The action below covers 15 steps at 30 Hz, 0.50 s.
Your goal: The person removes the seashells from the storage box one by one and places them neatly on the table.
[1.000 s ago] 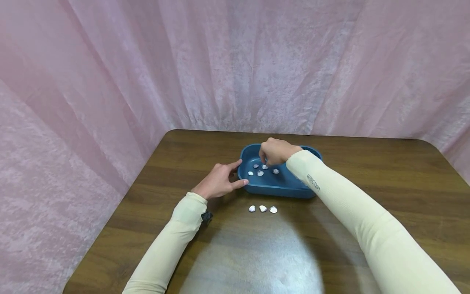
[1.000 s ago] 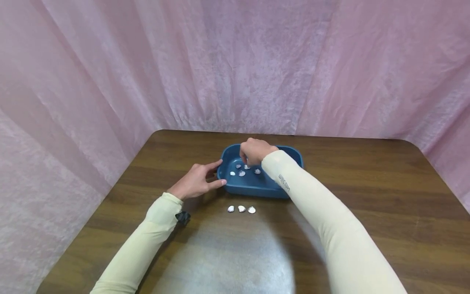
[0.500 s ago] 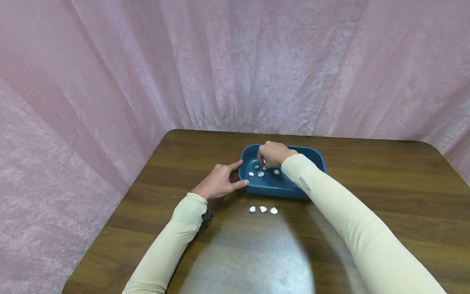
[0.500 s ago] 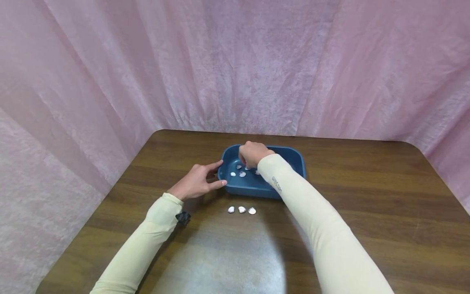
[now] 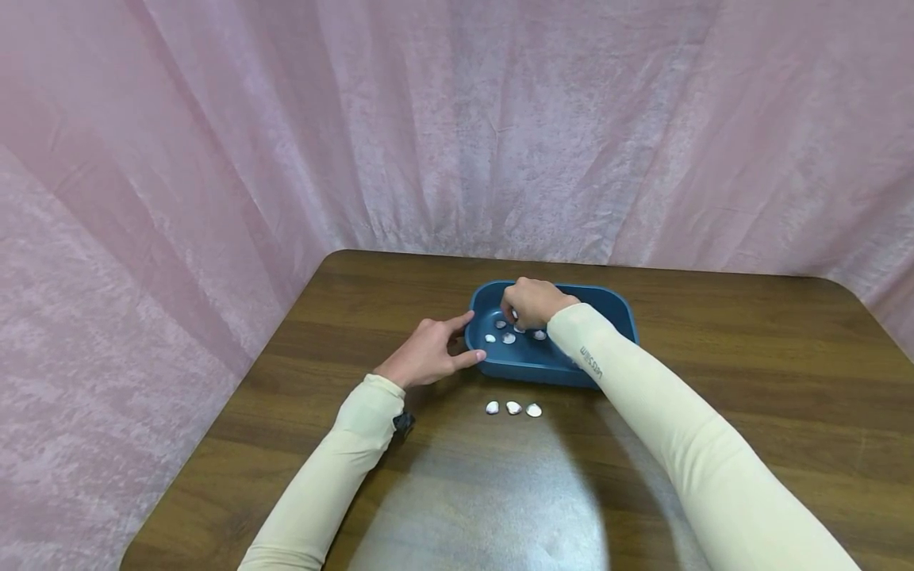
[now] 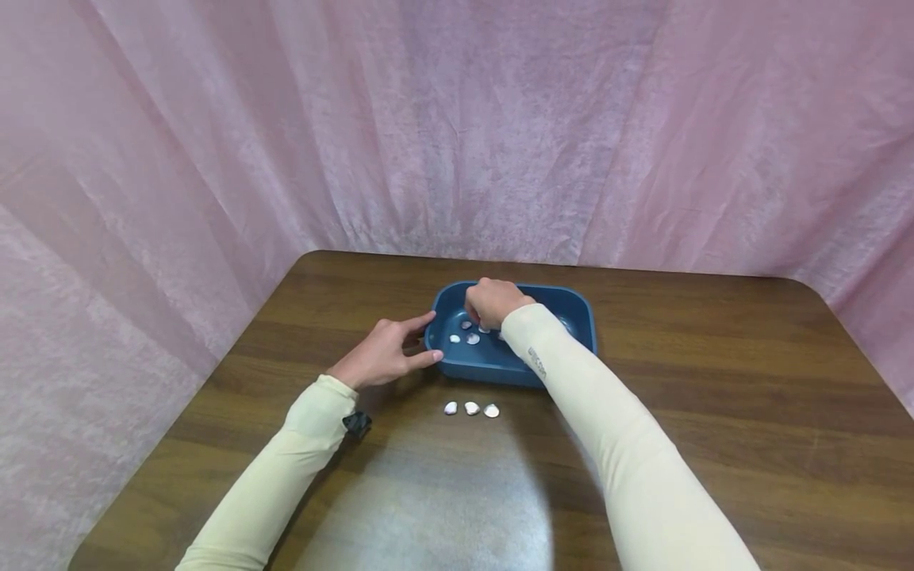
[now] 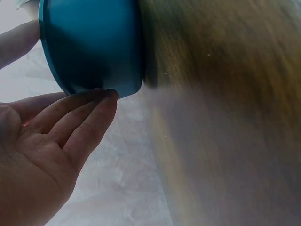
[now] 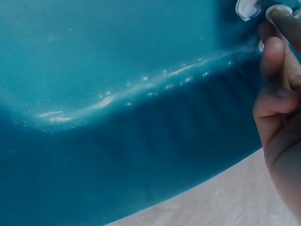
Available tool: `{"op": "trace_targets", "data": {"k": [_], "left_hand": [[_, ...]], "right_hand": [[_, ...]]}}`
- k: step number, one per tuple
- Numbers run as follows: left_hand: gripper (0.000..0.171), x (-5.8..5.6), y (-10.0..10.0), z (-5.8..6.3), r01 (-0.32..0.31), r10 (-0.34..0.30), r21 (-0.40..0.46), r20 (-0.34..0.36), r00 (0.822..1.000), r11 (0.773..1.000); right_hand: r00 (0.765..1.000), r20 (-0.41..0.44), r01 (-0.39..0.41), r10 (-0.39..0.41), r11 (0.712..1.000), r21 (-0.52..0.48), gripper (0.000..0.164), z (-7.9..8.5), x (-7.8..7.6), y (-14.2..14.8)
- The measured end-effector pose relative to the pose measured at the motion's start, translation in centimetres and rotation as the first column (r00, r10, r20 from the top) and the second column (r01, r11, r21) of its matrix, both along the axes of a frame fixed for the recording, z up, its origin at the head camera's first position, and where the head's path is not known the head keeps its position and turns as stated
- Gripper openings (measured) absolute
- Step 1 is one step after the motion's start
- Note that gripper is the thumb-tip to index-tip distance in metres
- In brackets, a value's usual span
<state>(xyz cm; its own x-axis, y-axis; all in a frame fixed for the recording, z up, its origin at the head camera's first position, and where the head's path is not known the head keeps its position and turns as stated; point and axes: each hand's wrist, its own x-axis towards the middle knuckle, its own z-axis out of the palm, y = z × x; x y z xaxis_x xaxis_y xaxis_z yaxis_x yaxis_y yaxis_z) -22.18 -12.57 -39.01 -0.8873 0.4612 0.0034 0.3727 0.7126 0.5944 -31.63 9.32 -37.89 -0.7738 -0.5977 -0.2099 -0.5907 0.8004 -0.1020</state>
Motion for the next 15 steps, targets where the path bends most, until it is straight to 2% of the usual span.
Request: {"op": "trace_targets", "data": {"k": [9,15], "left_hand": [[0.079,-0.07,-0.06,-0.11,0.006,-0.006,0.0,-0.008,1.0,1.0],[0.079,-0.09,-0.08,-0.12,0.007,-0.007,0.001,-0.009,1.0,1.0]], "right_hand": [[0.998,-0.031,-0.047,0.047,0.999,-0.006,0.019,0.16,-0.16,0.0],[0.999,-0.021,-0.047,0.047,0.999,-0.006,0.014,0.58,-0.14,0.07]]}}
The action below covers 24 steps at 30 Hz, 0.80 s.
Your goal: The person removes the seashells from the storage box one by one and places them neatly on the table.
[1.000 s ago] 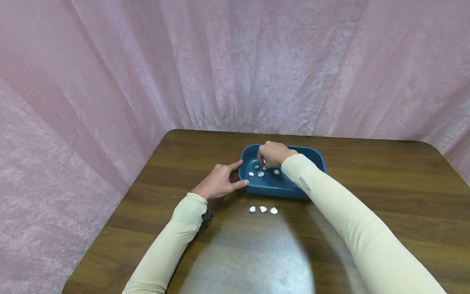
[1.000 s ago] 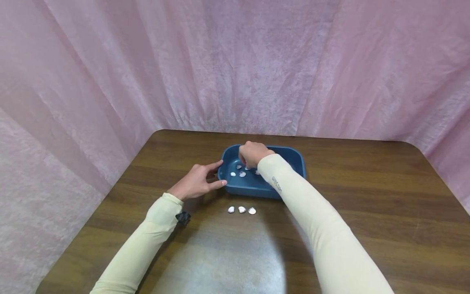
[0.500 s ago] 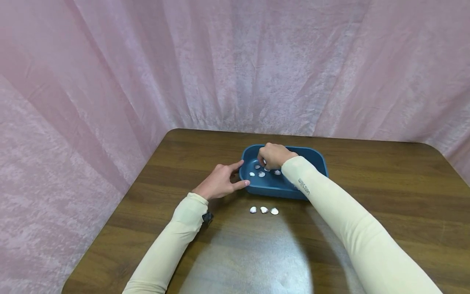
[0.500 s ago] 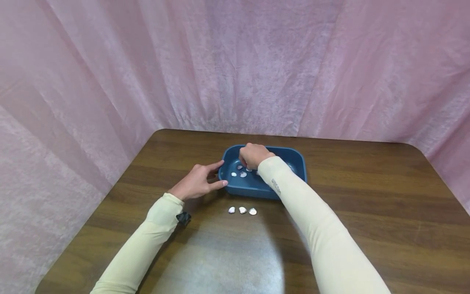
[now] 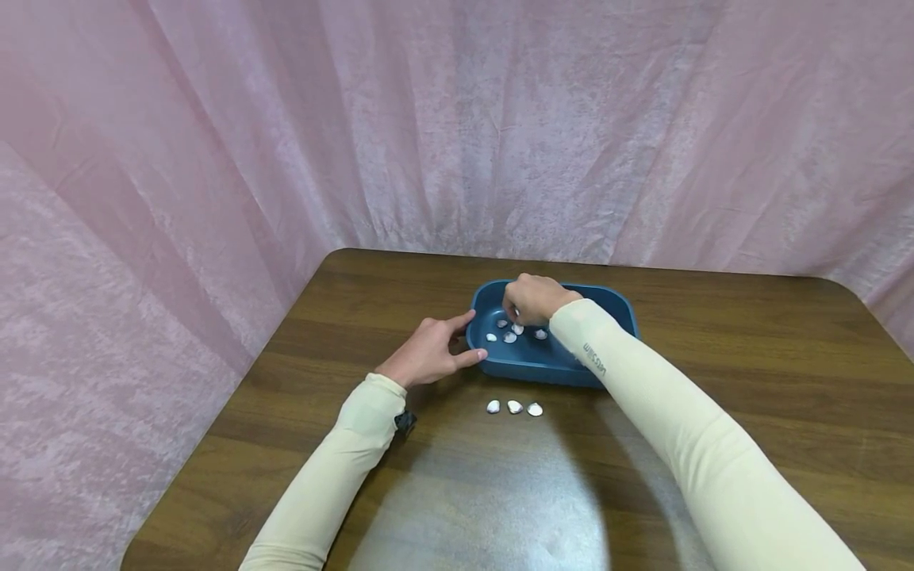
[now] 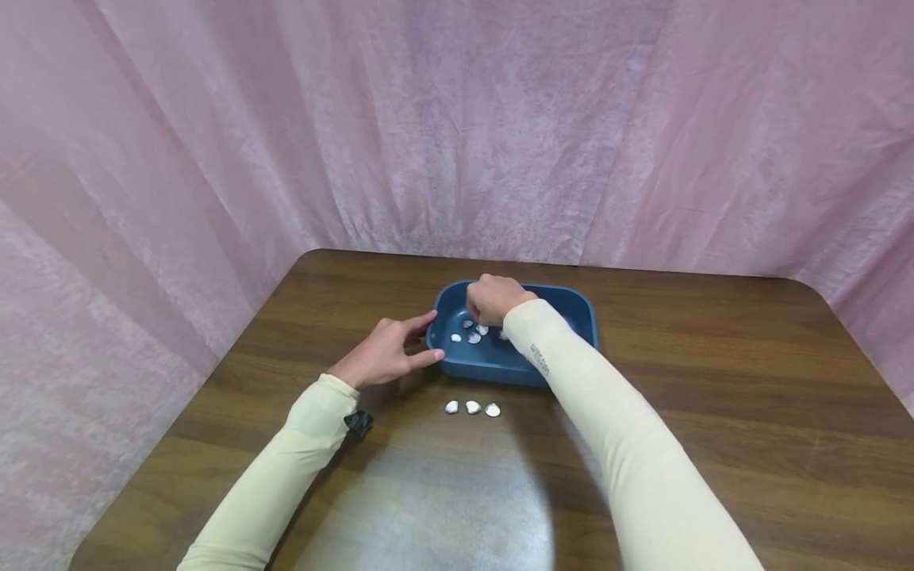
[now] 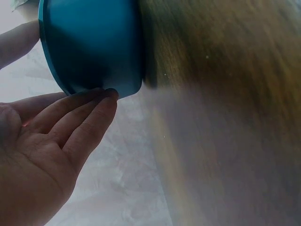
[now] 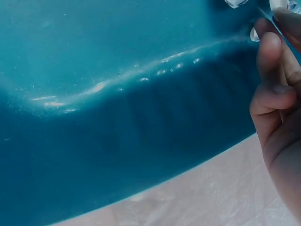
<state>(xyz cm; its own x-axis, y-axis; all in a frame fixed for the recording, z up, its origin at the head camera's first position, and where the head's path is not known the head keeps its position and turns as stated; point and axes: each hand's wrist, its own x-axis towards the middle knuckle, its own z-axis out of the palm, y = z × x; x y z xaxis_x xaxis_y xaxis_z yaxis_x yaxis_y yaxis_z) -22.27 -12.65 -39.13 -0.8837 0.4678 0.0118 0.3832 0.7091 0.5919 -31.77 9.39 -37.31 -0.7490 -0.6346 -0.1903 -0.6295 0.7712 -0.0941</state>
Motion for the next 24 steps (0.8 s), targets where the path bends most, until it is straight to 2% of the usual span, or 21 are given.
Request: {"op": "trace_targets", "data": {"k": [4,9,19,24], "left_hand": [[0.079,0.0,0.0,0.0,0.001,-0.001,-0.003,-0.001,1.0,1.0],[0.079,0.0,-0.1,0.0,-0.003,0.003,0.002,0.012,1.0,1.0],[0.079,0.0,0.0,0.1,-0.011,0.011,0.006,0.012,1.0,1.0],[0.079,0.0,0.1,0.0,-0.005,0.005,0.0,0.002,1.0,1.0]], "right_hand": [[1.0,-0.003,0.006,-0.006,1.0,0.001,0.012,0.3,-0.1,0.2],[1.0,-0.008,-0.027,0.026,1.0,-0.001,0.015,1.2,0.2,0.4],[0.993,-0.068,-0.101,0.096,0.993,-0.066,0.021,3.0,1.7,0.3],[0.991,-0.045,-0.131,0.126,0.983,-0.126,0.015,3.9,2.6,0.8]]}}
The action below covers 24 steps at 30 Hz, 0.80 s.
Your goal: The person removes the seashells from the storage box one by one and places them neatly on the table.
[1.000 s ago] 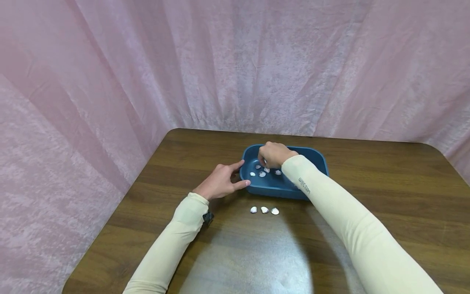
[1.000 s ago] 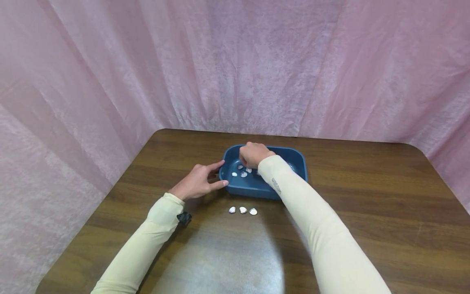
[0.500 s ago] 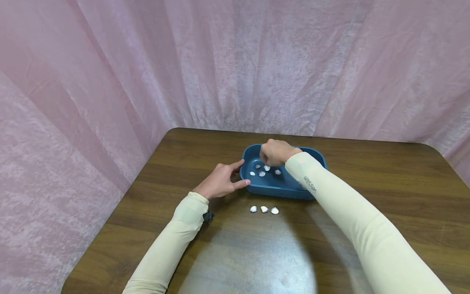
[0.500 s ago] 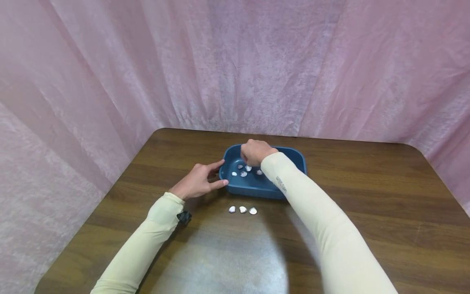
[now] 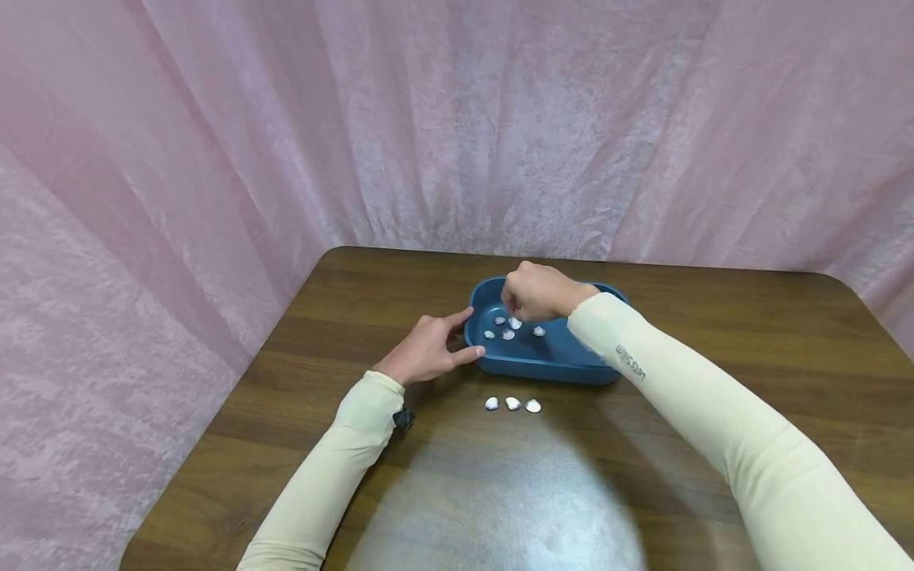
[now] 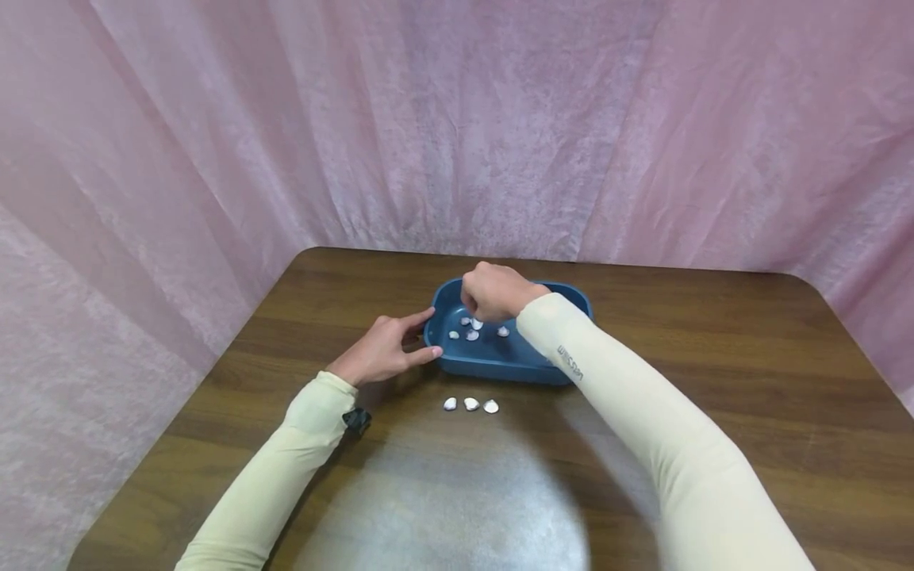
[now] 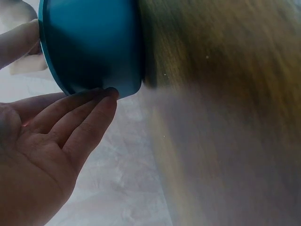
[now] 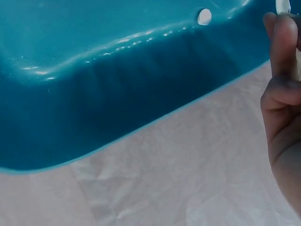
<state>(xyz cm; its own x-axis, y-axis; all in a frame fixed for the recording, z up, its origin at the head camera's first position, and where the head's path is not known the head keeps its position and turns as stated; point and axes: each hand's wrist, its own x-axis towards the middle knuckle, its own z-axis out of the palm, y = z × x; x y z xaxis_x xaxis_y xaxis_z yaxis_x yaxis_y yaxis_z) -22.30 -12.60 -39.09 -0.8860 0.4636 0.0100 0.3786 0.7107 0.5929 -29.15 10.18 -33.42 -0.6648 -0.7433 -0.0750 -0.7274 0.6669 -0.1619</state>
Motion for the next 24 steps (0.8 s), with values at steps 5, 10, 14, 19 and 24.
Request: {"op": "trace_targets", "data": {"k": [5,10,14,19,24], "left_hand": [[0.079,0.0,-0.1,0.1,0.004,-0.004,0.005,-0.006,1.0,1.0],[0.08,0.1,-0.1,0.1,0.003,-0.003,0.002,-0.01,1.0,1.0],[0.081,0.1,-0.1,0.0,0.005,-0.005,-0.006,0.002,1.0,1.0],[0.08,0.0,0.0,-0.1,-0.003,0.003,-0.011,0.001,1.0,1.0],[0.08,0.1,0.1,0.0,-0.005,0.005,-0.012,-0.007,1.0,1.0]], "right_hand": [[0.999,0.052,0.001,0.001,0.999,-0.043,0.015,0.9,1.0,0.6],[0.993,0.116,0.013,0.002,0.992,-0.126,0.018,1.3,2.1,1.4],[0.993,0.117,-0.007,0.031,0.98,-0.201,0.021,1.5,3.2,2.2],[0.991,0.124,-0.009,0.045,0.959,-0.283,0.022,1.5,4.5,3.1],[0.984,0.167,0.0,0.058,0.945,-0.327,0.02,1.4,6.1,3.9]]}}
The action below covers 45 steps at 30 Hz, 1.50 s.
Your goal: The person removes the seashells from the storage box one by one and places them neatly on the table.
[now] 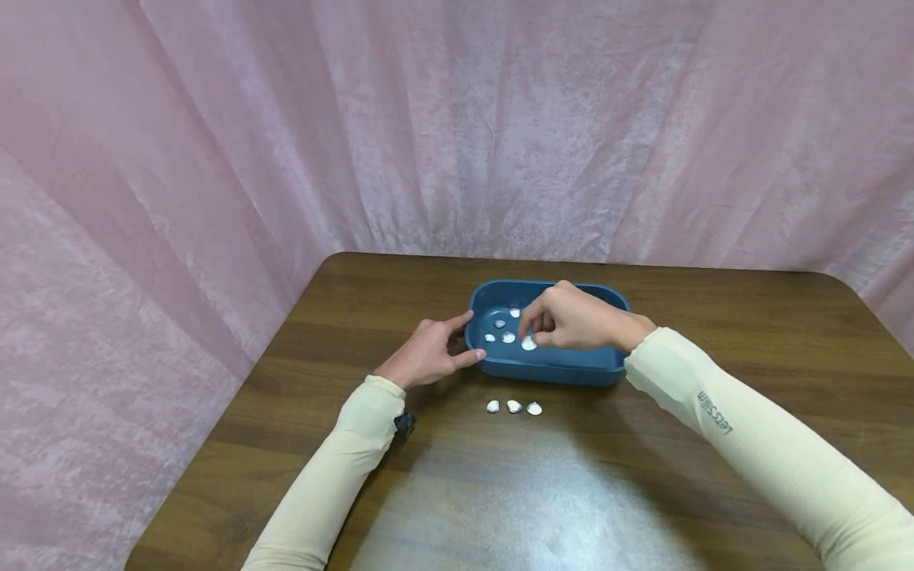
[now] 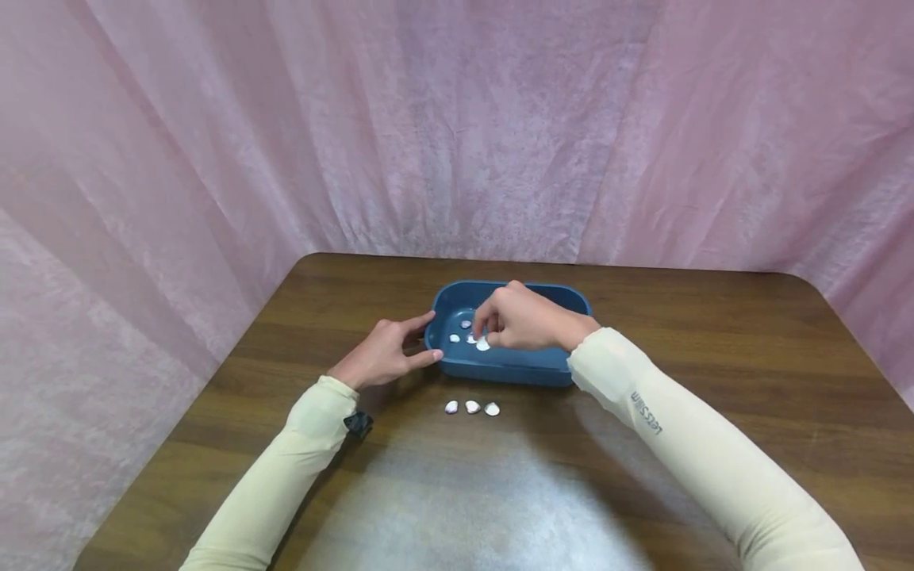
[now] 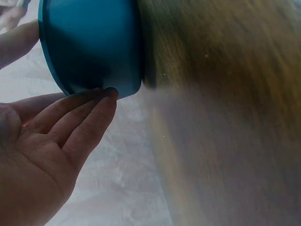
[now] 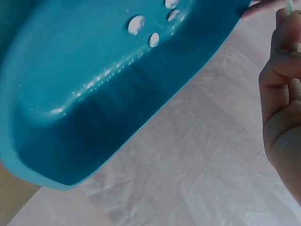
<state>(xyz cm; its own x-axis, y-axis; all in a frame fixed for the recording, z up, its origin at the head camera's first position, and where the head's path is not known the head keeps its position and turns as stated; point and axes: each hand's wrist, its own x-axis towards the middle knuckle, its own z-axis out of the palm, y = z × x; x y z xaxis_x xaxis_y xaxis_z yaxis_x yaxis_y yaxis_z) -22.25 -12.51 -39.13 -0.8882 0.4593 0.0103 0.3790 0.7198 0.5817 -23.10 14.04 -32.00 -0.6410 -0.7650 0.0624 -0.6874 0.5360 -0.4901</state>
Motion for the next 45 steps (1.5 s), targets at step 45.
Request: {"op": "trace_targets", "data": {"k": [45], "left_hand": [[0.081,0.1,0.2,0.0,0.0,0.0,-0.012,-0.026,1.0,1.0]], "right_hand": [[0.913,-0.397,0.137,-0.091,0.987,0.089,0.023,-7.5,7.1,1.7]]}}
